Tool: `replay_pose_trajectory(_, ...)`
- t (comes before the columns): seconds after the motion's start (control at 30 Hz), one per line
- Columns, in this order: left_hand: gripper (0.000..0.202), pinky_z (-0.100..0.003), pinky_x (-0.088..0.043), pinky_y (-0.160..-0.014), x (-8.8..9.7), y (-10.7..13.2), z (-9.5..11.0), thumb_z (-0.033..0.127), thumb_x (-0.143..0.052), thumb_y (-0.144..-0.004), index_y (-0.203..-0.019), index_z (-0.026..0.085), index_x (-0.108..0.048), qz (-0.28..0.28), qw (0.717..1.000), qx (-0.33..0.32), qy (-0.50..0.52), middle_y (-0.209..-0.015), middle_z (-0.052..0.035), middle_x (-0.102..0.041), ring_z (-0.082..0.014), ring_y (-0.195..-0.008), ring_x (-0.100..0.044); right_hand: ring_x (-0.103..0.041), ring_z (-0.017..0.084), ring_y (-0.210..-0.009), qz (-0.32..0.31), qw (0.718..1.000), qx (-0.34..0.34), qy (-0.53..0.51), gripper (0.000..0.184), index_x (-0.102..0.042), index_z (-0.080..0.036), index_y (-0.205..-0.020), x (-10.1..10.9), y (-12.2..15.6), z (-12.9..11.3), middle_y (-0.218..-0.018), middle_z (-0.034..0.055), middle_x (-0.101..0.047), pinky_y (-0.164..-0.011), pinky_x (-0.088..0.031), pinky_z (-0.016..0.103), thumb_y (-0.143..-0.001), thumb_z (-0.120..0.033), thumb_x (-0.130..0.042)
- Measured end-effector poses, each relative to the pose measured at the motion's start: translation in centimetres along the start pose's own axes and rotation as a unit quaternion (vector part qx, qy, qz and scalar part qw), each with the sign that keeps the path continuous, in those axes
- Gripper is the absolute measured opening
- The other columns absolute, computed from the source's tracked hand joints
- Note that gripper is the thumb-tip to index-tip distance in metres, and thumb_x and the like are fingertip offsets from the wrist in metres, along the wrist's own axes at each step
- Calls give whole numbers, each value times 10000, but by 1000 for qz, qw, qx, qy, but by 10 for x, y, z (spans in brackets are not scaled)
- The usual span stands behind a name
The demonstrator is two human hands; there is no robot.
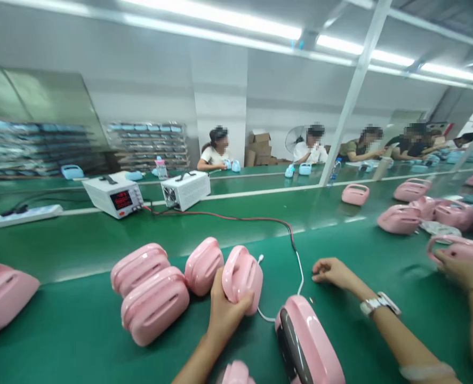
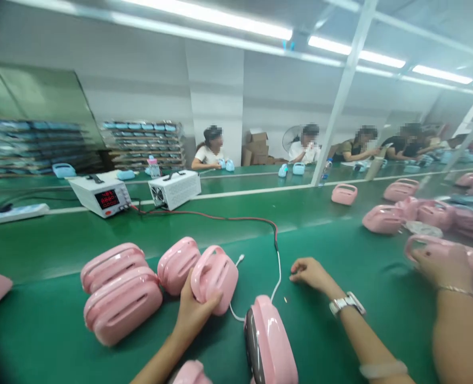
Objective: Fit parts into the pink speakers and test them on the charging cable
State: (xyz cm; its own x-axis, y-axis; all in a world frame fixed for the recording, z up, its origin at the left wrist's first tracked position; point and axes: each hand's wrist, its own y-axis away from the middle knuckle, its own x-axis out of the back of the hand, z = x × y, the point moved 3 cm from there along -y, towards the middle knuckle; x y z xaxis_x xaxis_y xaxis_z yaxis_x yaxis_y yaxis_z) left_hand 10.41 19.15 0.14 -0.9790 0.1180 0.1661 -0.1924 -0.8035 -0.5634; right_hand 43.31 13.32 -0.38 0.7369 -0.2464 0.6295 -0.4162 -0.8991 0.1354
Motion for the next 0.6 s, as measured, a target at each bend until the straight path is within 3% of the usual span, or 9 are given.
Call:
replay_pose_trajectory(0.13,511,-366,-543,-873,-16,-8,4,271,-693,-683,-1168,181,-560,-58,997,-39,29,-1119,-76,-620,-255,-1011,-630,-448,114,-472,-8,1000,14,-10,127,-600,-163,-558,-6,-13,8,-447,-43,-496,-517,-334,237,-519,-146,-719)
replay_pose_trajectory(0.23,531,-387,-504,-954,-44,-25,10,247,-687,-650,-1167,192,-580,-148,985,-82,28,-1192,-83,-585,-274,-1107,-589,-450,112,-480,4,1000,27,-16,138,-616,-171,-624,-9,-16,14,-446,-62,-465,-524,-336,228,-547,-154,-729)
replay_pose_trajectory(0.37,552,-400,-480,-996,-80,-50,9,216,-661,-606,-1154,192,-605,-221,970,-106,-5,-1170,-88,-616,-308,-1201,-542,-532,129,-575,33,999,37,-4,98,-650,-179,-674,-13,-14,21,-535,-33,-561,-579,-377,222,-604,-178,-719)
replay_pose_trajectory(0.47,605,-401,-489,-999,-96,-61,-4,252,-642,-629,-1227,193,-580,-228,968,-107,-1,-1216,-98,-609,-298,-1172,-576,-557,137,-610,62,997,40,10,94,-671,-192,-699,-17,-14,22,-573,-27,-591,-590,-381,220,-618,-150,-695)
replay_pose_trajectory(0.6,620,-406,-515,-957,-104,-62,-28,358,-620,-683,-1273,183,-556,-167,980,-106,29,-1235,-124,-611,-306,-1123,-616,-552,153,-617,93,994,47,25,123,-670,-188,-669,-21,-13,17,-597,-6,-595,-591,-365,247,-642,-68,-656)
